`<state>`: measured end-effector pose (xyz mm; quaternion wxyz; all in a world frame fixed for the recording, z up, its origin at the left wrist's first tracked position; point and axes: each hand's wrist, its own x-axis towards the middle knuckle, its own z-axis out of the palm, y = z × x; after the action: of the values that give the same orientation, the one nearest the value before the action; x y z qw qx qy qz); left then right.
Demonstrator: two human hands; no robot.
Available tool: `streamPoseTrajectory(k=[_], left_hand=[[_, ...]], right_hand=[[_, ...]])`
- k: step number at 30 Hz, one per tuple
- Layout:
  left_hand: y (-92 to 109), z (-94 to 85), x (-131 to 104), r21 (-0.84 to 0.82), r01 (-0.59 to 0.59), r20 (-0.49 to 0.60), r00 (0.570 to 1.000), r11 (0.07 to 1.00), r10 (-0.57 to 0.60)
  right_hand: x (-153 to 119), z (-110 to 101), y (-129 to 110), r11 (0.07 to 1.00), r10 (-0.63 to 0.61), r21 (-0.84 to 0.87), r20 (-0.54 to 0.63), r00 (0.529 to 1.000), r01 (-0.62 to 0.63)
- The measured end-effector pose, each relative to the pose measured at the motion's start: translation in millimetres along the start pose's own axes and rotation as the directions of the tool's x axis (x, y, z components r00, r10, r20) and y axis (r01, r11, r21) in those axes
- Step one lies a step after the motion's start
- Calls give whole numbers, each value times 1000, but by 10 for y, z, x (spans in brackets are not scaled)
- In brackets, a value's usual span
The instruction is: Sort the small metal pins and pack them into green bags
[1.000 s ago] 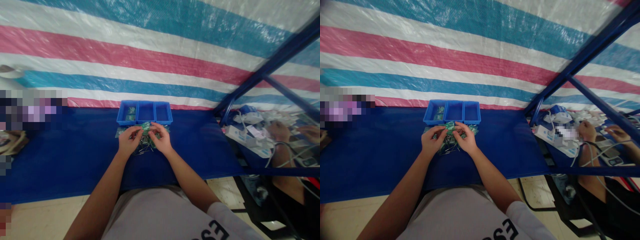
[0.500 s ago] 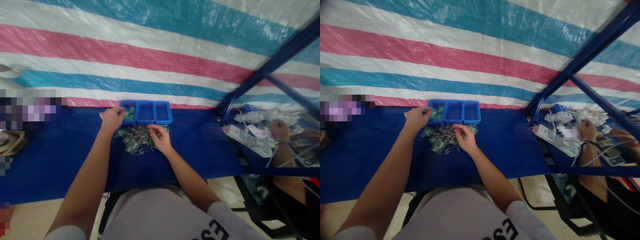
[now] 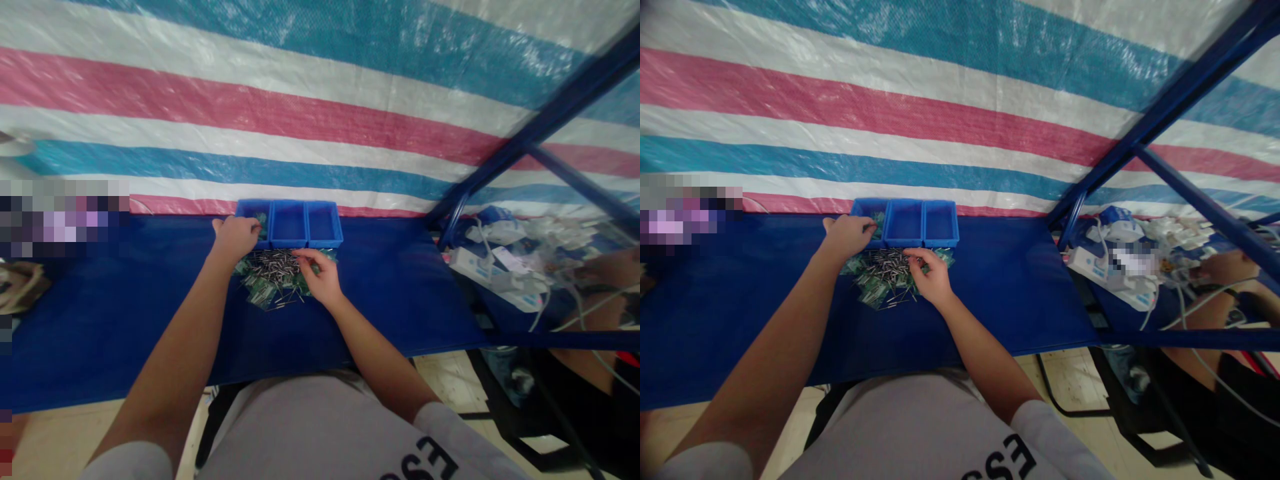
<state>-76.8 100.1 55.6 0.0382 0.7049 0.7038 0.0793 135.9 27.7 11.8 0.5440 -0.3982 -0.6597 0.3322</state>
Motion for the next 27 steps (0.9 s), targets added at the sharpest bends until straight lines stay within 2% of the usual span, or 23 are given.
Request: streamPoseTrajectory(k=[4, 9, 16, 21, 24, 27], left_hand=[[-5, -5, -12, 60, -57, -41, 997, 997, 60], [22, -30, -45, 120, -62, -62, 996, 991, 70], [38, -52, -49, 47, -49, 12, 999, 998, 48], [7, -69, -34, -29, -30, -36, 999, 999, 29], [1, -55, -2, -30, -58, -86, 995, 998, 55], [6, -17, 46, 5, -111, -38, 993, 994, 111]], right_hand=[[4, -5, 9, 1000, -1, 7, -7, 1000, 1], [4, -4, -6, 1000, -8, 0, -2, 1000, 8], [9, -9, -28, 999, -31, 14, 5, 1000, 31], [11, -6, -43, 1000, -13, 3, 8, 1000, 13], [11, -7, -50, 1000, -7, 7, 16, 1000, 7], [9, -9, -42, 1000, -13, 9, 20, 1000, 13]])
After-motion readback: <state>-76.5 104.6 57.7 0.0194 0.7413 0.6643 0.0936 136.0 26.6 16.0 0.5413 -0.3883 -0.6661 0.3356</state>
